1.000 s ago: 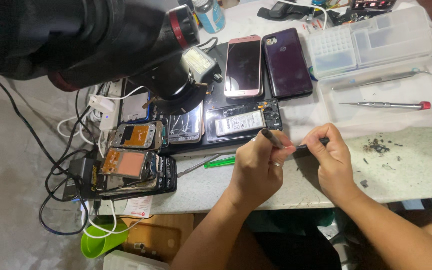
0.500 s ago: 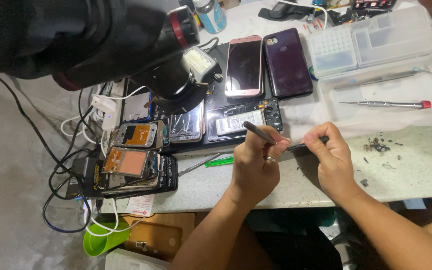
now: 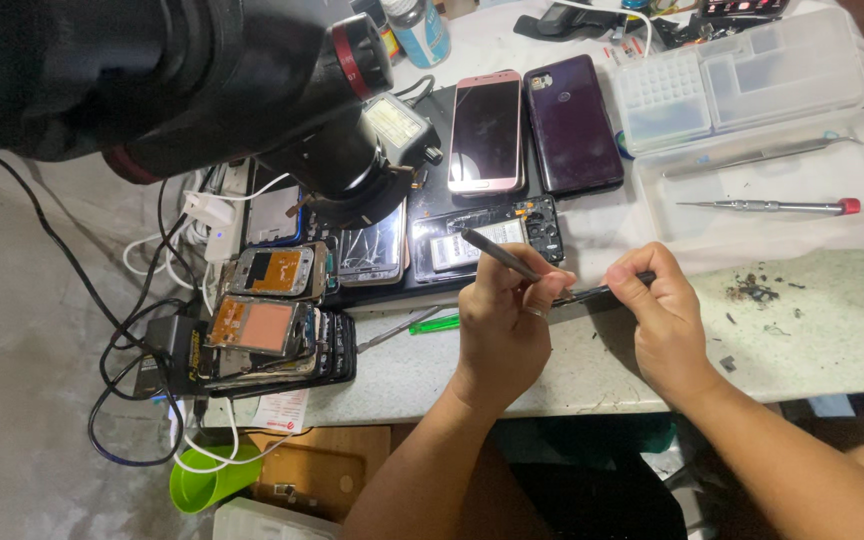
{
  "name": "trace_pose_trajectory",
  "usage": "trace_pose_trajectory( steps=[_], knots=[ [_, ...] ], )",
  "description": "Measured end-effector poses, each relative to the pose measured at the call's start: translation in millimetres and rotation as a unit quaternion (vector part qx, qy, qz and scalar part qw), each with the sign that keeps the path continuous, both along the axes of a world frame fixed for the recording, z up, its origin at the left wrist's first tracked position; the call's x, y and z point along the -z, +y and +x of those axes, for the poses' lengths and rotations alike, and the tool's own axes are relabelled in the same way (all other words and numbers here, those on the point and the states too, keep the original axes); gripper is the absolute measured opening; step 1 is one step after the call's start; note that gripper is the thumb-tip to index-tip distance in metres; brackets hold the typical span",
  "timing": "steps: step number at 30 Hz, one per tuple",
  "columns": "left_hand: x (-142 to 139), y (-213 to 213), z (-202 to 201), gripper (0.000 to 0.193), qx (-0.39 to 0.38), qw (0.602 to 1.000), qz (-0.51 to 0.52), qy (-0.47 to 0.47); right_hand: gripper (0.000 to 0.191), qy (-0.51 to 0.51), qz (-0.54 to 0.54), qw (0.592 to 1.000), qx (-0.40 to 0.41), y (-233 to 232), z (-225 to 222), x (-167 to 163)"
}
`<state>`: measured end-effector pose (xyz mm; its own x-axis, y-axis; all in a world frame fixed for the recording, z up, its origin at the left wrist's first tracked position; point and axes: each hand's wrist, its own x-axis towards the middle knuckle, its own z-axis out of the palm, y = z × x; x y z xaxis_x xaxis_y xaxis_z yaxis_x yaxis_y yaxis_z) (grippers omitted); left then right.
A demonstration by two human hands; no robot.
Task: The person uses a metal prying tool to separate the screen from the smartphone frame and then manipulates internal components. The person works on a single device at a time on a cluttered workbench.
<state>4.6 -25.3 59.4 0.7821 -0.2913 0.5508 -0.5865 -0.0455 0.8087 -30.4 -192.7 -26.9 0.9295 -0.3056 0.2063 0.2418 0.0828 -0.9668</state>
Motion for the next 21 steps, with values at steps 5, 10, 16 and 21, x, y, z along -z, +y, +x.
trace_pose_trajectory(
  steps=[5,10,16,21],
  knots=[
    [-2.7,0.0,2.6,0.017,0.004,1.0,0.013,-0.011,0.019,-0.006,0.004,1.0,0.006,2.4,0.1,0.8],
    [-11.2,1.7,5.3,0.02,0.021,0.997,0.071,-0.013,0.02,-0.007,0.001,1.0,0.001,2.2,-1.6,0.1],
    [-21.9,-1.1,3.1,0.019,0.016,0.993,0.117,-0.016,0.019,-0.018,0.012,1.0,-0.007,2.0,-1.6,0.8],
    [-26.6,-5.1,2.1,0.019,0.024,0.991,0.119,-0.048,0.018,-0.043,0.048,0.998,-0.029,1.0,-0.6,2.3]
  ],
)
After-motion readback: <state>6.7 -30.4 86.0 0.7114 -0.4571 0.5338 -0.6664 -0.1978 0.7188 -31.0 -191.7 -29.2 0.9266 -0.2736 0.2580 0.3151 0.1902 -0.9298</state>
